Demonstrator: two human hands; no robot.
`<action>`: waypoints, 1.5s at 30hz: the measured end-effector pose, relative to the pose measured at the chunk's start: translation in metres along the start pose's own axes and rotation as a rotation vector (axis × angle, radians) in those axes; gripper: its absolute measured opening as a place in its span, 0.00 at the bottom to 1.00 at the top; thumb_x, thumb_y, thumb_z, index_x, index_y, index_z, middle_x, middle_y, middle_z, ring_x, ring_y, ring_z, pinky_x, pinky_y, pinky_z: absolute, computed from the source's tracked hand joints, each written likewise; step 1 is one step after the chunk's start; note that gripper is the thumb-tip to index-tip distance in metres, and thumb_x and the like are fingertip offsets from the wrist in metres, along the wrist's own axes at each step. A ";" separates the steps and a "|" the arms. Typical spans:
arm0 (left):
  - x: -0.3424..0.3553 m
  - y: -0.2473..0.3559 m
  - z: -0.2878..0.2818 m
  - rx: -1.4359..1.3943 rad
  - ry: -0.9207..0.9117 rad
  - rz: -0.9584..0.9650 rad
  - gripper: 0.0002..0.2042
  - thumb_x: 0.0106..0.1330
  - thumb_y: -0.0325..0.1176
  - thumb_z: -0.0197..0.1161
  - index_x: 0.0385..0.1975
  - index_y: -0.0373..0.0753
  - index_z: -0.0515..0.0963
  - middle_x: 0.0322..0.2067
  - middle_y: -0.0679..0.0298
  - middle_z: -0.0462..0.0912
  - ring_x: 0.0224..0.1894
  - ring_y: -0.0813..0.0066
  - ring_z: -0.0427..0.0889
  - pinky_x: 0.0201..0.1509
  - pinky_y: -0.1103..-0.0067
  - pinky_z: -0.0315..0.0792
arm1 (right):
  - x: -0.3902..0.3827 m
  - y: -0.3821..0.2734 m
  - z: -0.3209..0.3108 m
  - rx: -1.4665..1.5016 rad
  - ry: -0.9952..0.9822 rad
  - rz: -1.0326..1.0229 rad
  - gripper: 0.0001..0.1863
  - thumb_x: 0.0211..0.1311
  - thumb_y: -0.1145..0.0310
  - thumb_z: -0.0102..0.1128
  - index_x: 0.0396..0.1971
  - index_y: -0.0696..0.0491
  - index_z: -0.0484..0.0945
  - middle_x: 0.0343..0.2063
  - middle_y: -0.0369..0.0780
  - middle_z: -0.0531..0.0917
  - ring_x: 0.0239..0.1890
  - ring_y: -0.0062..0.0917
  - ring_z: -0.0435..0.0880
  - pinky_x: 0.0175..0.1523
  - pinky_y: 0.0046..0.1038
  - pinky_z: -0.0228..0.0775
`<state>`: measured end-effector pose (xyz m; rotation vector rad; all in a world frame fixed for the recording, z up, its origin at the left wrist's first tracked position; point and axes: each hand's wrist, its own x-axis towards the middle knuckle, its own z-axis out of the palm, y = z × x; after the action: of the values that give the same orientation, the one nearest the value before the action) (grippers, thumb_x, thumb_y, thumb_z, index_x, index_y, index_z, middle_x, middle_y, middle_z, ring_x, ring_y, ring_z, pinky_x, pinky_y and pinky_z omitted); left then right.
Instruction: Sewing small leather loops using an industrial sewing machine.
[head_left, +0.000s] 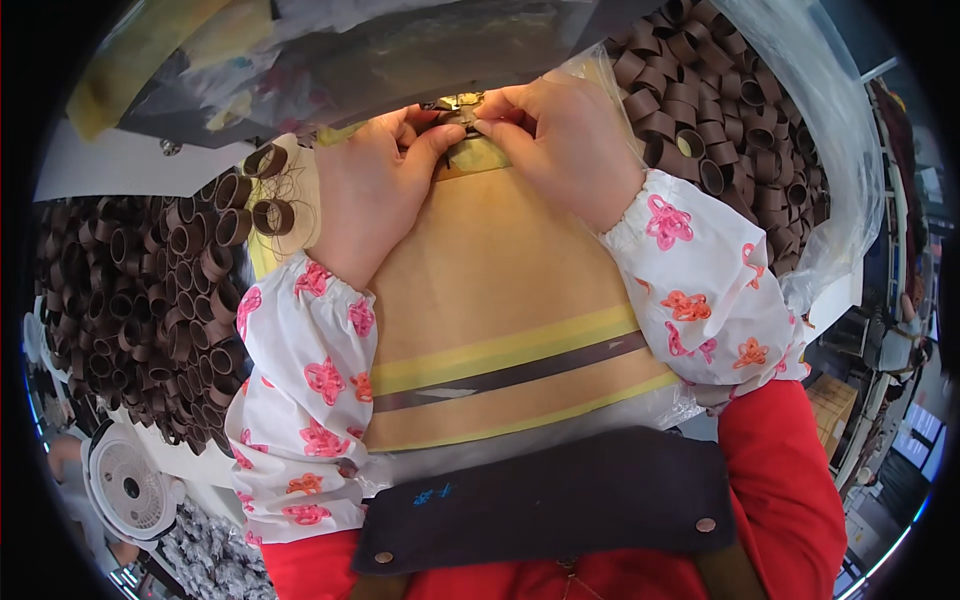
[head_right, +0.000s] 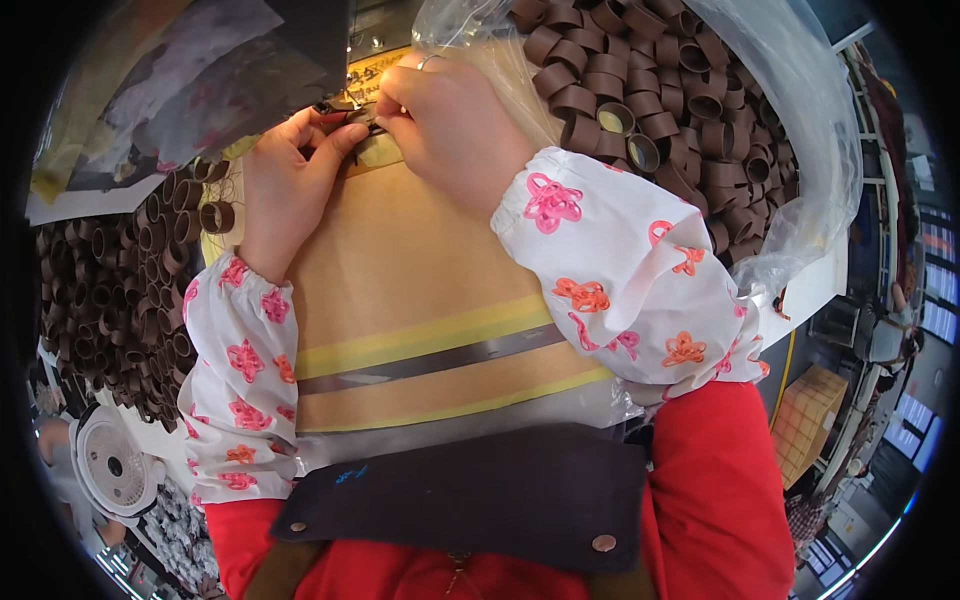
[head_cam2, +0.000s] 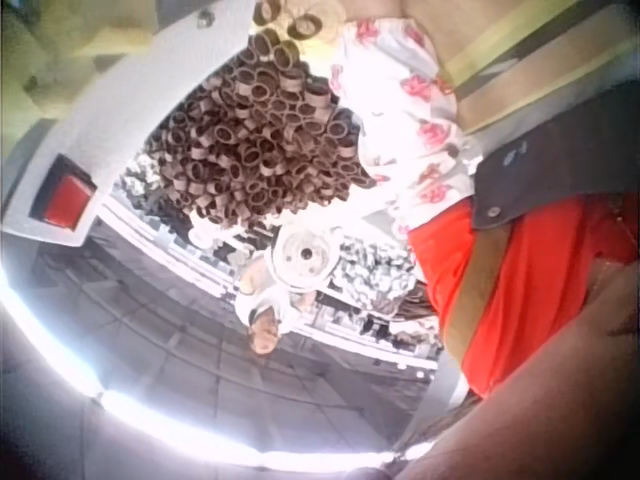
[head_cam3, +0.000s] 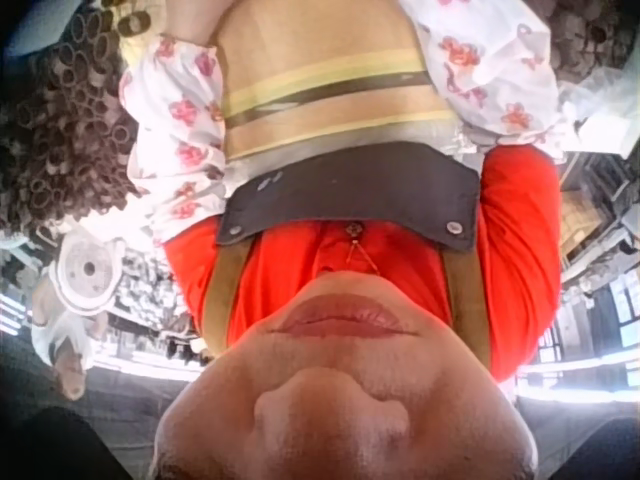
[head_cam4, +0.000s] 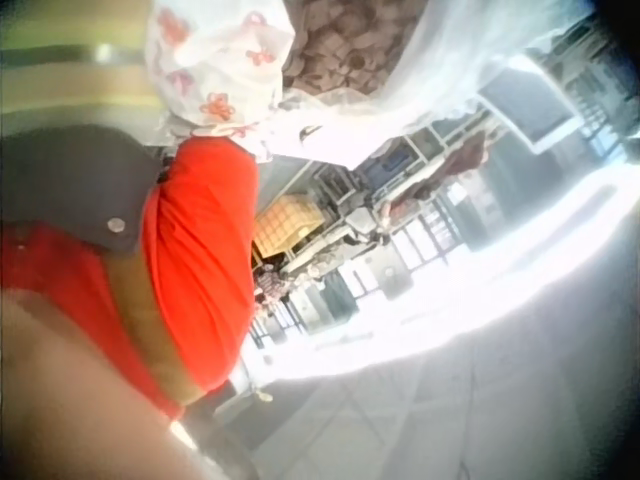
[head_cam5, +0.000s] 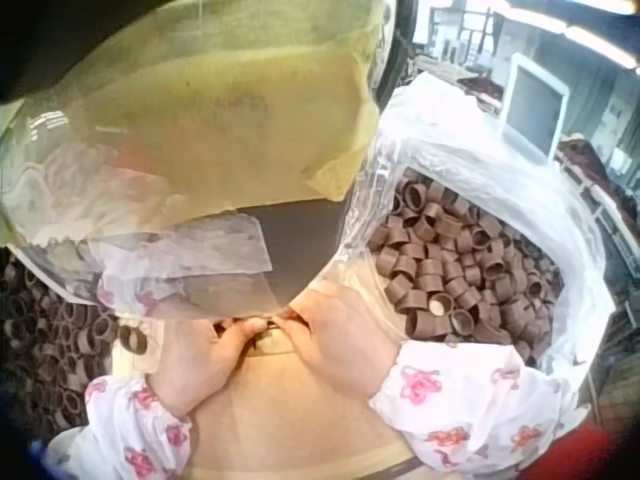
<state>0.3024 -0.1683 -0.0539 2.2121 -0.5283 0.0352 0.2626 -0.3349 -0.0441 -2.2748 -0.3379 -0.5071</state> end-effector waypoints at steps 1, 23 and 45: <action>0.000 0.001 -0.001 0.021 -0.007 -0.008 0.13 0.53 0.37 0.65 0.18 0.33 0.74 0.16 0.67 0.77 0.15 0.86 0.67 0.19 0.84 0.60 | 0.000 0.001 0.002 -0.008 0.006 -0.013 0.02 0.43 0.79 0.55 0.19 0.59 0.71 0.22 0.44 0.75 0.26 0.38 0.74 0.31 0.33 0.66; -0.001 0.005 -0.005 0.059 -0.015 -0.004 0.13 0.52 0.38 0.64 0.28 0.33 0.78 0.12 0.65 0.72 0.13 0.78 0.71 0.19 0.80 0.63 | 0.000 0.004 0.008 -0.079 -0.003 0.020 0.03 0.44 0.75 0.58 0.22 0.57 0.76 0.18 0.41 0.74 0.20 0.29 0.75 0.26 0.29 0.64; -0.070 -0.023 -0.089 0.500 0.039 0.054 0.04 0.57 0.33 0.59 0.25 0.41 0.75 0.19 0.70 0.74 0.25 0.77 0.70 0.49 0.77 0.54 | -0.039 0.010 -0.117 -0.646 0.066 -0.141 0.05 0.45 0.74 0.55 0.25 0.51 0.74 0.26 0.37 0.75 0.29 0.33 0.77 0.31 0.31 0.71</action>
<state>0.2610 -0.0636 -0.0272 2.6739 -0.6066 0.2633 0.2026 -0.4313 0.0051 -2.8566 -0.3364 -0.8586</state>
